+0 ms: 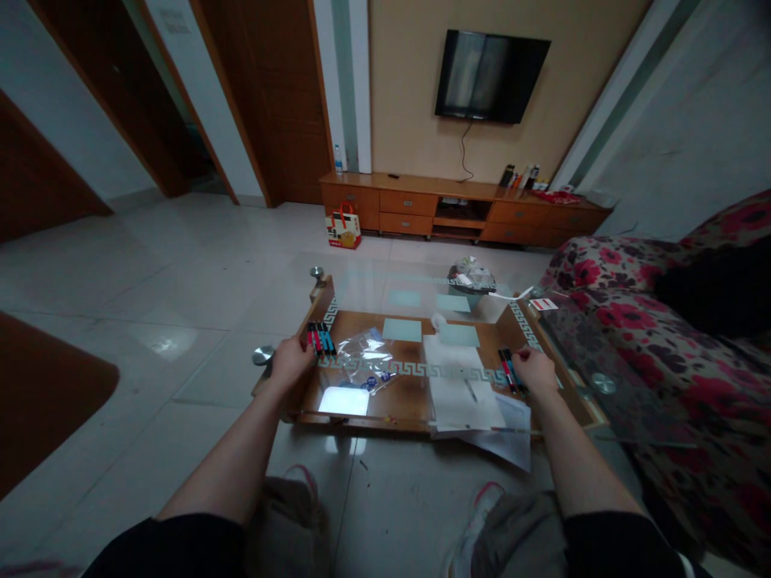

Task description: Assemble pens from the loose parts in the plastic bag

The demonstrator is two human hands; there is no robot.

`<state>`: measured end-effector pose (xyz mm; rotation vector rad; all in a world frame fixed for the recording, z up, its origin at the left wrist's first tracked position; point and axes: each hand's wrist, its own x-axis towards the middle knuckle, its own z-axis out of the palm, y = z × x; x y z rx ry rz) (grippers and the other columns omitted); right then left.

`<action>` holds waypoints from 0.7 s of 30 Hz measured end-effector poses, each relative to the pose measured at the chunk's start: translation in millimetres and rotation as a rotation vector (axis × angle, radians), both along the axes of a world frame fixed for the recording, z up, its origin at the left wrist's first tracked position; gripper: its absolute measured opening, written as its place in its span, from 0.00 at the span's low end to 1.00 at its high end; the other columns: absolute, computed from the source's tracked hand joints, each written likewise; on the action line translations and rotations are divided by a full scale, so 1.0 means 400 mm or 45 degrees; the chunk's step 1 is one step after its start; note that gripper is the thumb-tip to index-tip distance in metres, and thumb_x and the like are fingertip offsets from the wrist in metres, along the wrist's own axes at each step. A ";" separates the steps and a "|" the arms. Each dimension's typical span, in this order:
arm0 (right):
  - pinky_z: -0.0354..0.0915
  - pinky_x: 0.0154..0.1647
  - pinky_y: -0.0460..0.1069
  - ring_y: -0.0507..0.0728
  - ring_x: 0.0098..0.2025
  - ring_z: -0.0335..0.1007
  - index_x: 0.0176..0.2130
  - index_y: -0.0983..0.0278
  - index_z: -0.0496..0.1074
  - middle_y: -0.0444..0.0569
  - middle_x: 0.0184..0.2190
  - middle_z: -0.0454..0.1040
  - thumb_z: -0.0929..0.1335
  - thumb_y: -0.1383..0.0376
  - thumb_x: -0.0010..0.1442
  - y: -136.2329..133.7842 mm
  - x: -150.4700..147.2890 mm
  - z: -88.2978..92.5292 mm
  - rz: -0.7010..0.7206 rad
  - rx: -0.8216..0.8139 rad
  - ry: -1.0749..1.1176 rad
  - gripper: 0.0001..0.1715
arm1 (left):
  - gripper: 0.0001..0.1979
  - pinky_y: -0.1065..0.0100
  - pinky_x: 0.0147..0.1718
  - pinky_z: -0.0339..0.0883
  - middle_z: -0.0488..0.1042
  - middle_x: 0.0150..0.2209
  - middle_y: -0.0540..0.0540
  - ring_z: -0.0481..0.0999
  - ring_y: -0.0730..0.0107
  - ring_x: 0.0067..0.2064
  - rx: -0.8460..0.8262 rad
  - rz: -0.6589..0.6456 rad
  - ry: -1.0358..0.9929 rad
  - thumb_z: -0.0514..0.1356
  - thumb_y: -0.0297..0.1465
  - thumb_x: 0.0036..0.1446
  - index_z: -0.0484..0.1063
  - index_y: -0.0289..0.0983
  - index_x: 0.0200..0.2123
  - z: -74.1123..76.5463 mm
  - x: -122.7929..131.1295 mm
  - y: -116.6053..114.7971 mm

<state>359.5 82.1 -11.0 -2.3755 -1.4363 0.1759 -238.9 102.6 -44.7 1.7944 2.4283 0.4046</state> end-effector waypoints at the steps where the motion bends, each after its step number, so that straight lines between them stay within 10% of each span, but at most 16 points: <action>1: 0.67 0.36 0.50 0.62 0.38 0.77 0.41 0.64 0.80 0.57 0.36 0.81 0.67 0.61 0.54 -0.004 -0.004 0.005 -0.002 0.016 -0.001 0.16 | 0.18 0.64 0.37 0.66 0.78 0.36 0.34 0.78 0.53 0.40 0.004 0.015 0.011 0.52 0.38 0.58 0.75 0.31 0.39 -0.004 -0.001 0.002; 21: 0.65 0.41 0.48 0.58 0.38 0.75 0.40 0.65 0.77 0.52 0.37 0.80 0.65 0.61 0.58 -0.015 -0.066 0.041 0.313 0.235 0.006 0.14 | 0.21 0.63 0.44 0.65 0.78 0.41 0.31 0.76 0.51 0.45 0.047 -0.012 0.066 0.51 0.39 0.59 0.75 0.29 0.43 0.009 -0.023 -0.034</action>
